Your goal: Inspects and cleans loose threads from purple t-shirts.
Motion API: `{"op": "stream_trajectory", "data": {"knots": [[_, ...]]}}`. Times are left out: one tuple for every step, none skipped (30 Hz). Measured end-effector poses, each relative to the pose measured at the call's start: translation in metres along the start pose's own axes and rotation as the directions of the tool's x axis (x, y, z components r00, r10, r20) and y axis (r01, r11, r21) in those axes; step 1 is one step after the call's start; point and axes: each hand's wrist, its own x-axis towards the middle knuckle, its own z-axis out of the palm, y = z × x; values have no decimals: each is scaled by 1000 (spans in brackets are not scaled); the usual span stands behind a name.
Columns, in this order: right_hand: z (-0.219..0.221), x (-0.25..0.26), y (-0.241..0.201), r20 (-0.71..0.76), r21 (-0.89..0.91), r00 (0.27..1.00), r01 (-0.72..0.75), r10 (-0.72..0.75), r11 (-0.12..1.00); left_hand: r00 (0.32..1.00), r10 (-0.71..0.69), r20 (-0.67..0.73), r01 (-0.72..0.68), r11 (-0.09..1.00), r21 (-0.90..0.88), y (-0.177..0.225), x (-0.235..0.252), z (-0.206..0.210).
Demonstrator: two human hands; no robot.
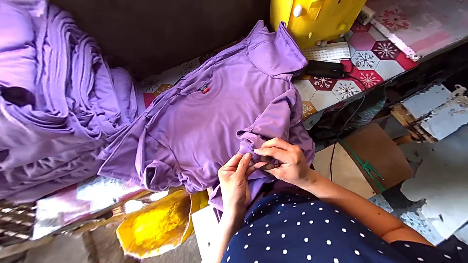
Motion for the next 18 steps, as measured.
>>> {"op": "stream_trajectory", "data": {"knots": [[3,0,1,-9,-33,1000,15,-15,999,1000,8,-9,-8,1000,15,-1,0,1],[6,0,1,-29,-25,1000,-3,3,1000,1000,16,-21,-16,1000,21,-2,2,1],[8,1,1,-48,17,997,-55,56,998,999,25,-31,-24,1000,17,-3,3,1],[8,2,-1,-62,84,989,-127,132,988,999,34,-42,-33,999,11,-4,4,1],[9,2,-3,-73,148,976,-191,203,970,998,38,-54,-38,999,5,-5,5,1],[9,2,-5,-75,170,968,-226,241,959,997,36,-65,-36,999,6,-5,5,2],[9,0,-6,-69,145,967,-234,246,961,997,34,-67,-33,999,7,-5,4,2],[11,-3,-6,-70,81,972,-220,226,972,997,34,-66,-33,999,14,-5,3,2],[14,-5,-5,-75,9,979,-191,192,981,997,37,-60,-36,999,27,-6,2,2],[16,-7,-3,-83,-46,984,-160,156,986,997,47,-56,-45,998,40,-7,2,1],[18,-7,-1,-91,-70,985,-150,143,986,997,60,-56,-57,997,51,-9,3,0],[18,-6,-1,-86,-52,980,-185,180,981,995,71,-65,-68,996,56,-11,3,-2],[17,-3,-3,-60,10,960,-274,274,962,993,86,-76,-82,995,51,-13,4,-3],[14,1,-5,-13,103,917,-396,400,912,991,105,-83,-102,994,42,-16,5,-4],[10,5,-7,36,185,866,-496,498,849,988,131,-86,-128,991,41,-18,6,-6],[8,8,-8,64,236,834,-546,548,804,983,162,-81,-158,986,52,-20,6,-8],[6,9,-9,75,253,827,-557,558,791,979,192,-65,-187,980,74,-21,7,-10],[6,10,-10,88,248,831,-552,549,796,974,224,-38,-219,970,101,-22,7,-12]]}}
